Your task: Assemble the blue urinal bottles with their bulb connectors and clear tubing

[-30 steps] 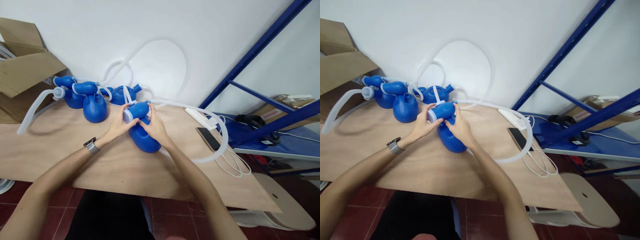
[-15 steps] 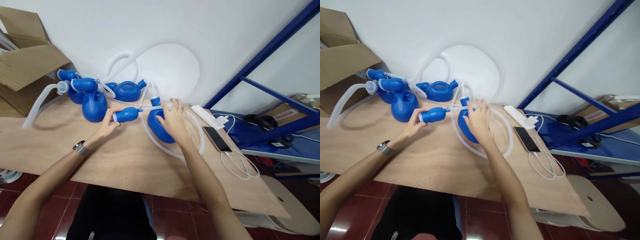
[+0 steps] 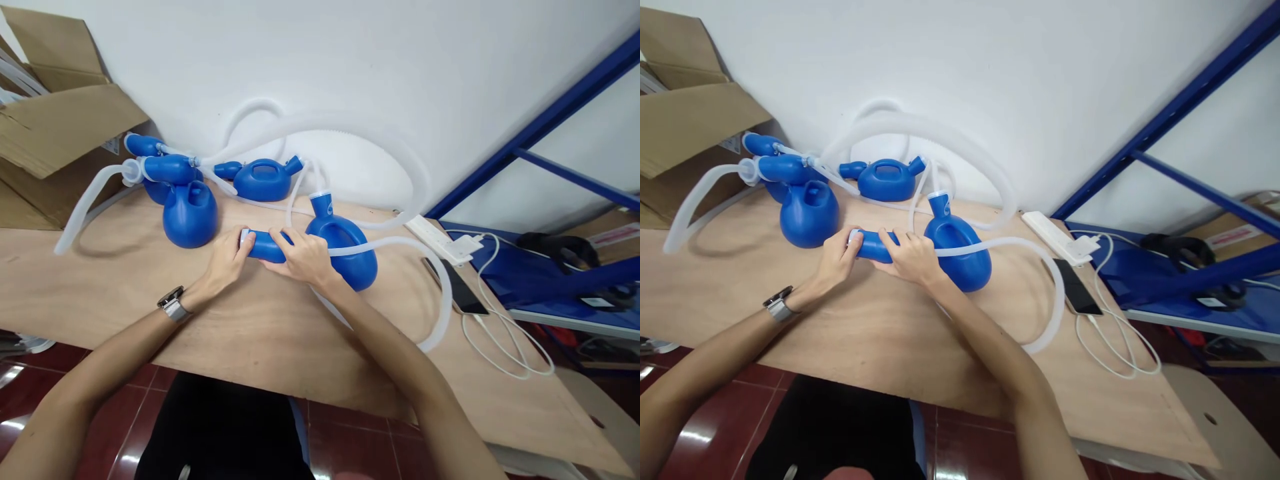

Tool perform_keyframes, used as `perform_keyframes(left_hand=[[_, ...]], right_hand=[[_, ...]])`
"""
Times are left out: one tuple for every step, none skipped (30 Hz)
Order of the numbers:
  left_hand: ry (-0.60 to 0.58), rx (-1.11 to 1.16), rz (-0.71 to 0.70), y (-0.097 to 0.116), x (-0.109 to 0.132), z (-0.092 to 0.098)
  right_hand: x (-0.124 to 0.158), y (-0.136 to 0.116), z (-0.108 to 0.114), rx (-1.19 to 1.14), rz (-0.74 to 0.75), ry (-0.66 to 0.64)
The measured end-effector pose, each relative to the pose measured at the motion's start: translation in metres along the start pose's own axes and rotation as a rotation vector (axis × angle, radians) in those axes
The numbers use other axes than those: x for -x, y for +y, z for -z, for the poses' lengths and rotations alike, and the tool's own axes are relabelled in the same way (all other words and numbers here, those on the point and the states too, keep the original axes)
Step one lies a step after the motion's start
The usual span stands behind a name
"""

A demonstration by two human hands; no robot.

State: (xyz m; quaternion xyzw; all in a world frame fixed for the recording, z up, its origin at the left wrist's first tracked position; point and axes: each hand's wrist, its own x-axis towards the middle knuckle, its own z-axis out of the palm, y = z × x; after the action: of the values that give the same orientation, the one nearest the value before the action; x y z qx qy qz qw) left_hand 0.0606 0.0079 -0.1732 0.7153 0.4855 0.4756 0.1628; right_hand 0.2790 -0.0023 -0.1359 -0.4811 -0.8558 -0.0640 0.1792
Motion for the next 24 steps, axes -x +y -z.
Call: perform_keyframes(left_hand=[[0.003,0.063,0.057,-0.002,-0.002,0.0],[0.028,0.157,0.136,-0.006,-0.005,0.0],[0.061,0.273,0.224,-0.009,-0.009,0.001],[0.09,0.393,0.306,-0.013,-0.013,0.002],[0.103,0.496,0.369,-0.018,-0.017,0.003],[0.091,0.57,0.412,-0.023,-0.02,0.004],[0.059,0.608,0.436,-0.027,-0.022,0.005],[0.009,0.614,0.451,-0.032,-0.023,0.006],[-0.047,0.599,0.472,-0.037,-0.023,0.007],[-0.097,0.563,0.499,-0.041,-0.023,0.007],[-0.13,0.503,0.519,-0.045,-0.022,0.008],[-0.141,0.415,0.524,-0.049,-0.022,0.01],[-0.142,0.307,0.52,-0.052,-0.021,0.012],[-0.149,0.196,0.512,-0.055,-0.02,0.014],[-0.158,0.092,0.493,-0.056,-0.019,0.017],[-0.163,0.003,0.459,-0.056,-0.018,0.019],[-0.168,-0.068,0.406,-0.055,-0.016,0.021],[-0.152,-0.125,0.327,-0.052,-0.014,0.022],[-0.108,-0.171,0.22,-0.047,-0.012,0.023],[-0.052,-0.2,0.094,-0.041,-0.01,0.023],[-0.016,-0.203,-0.026,-0.034,-0.007,0.022],[-0.016,-0.172,-0.122,-0.027,-0.005,0.022],[-0.048,-0.114,-0.192,-0.021,-0.003,0.021],[-0.095,-0.048,-0.233,-0.015,-0.001,0.02]], right_hand=[[0.001,0.001,-0.001,0.006,0.0,0.013],[0.001,0.003,-0.002,0.007,-0.01,0.032],[0.001,0.005,-0.001,0.0,-0.03,0.055],[0.0,0.007,0.001,-0.011,-0.058,0.077],[-0.001,0.01,0.003,-0.023,-0.085,0.093],[-0.003,0.014,0.006,-0.033,-0.106,0.1],[-0.004,0.018,0.01,-0.038,-0.121,0.103],[-0.005,0.022,0.014,-0.038,-0.131,0.1],[-0.006,0.027,0.018,-0.037,-0.138,0.094],[-0.006,0.033,0.021,-0.038,-0.143,0.085],[-0.007,0.039,0.025,-0.042,-0.148,0.078],[-0.006,0.046,0.028,-0.046,-0.154,0.073],[-0.006,0.054,0.031,-0.049,-0.162,0.069],[-0.005,0.061,0.034,-0.047,-0.172,0.067],[-0.004,0.067,0.037,-0.038,-0.181,0.069],[-0.003,0.072,0.038,-0.022,-0.187,0.072],[-0.002,0.074,0.039,-0.001,-0.187,0.073],[-0.002,0.074,0.039,0.024,-0.177,0.068],[-0.001,0.07,0.037,0.05,-0.159,0.057],[-0.001,0.065,0.034,0.075,-0.138,0.042],[-0.001,0.057,0.03,0.097,-0.117,0.023],[-0.001,0.049,0.026,0.113,-0.094,0.002],[-0.001,0.04,0.021,0.123,-0.07,-0.014],[-0.001,0.033,0.017,0.126,-0.043,-0.024]])
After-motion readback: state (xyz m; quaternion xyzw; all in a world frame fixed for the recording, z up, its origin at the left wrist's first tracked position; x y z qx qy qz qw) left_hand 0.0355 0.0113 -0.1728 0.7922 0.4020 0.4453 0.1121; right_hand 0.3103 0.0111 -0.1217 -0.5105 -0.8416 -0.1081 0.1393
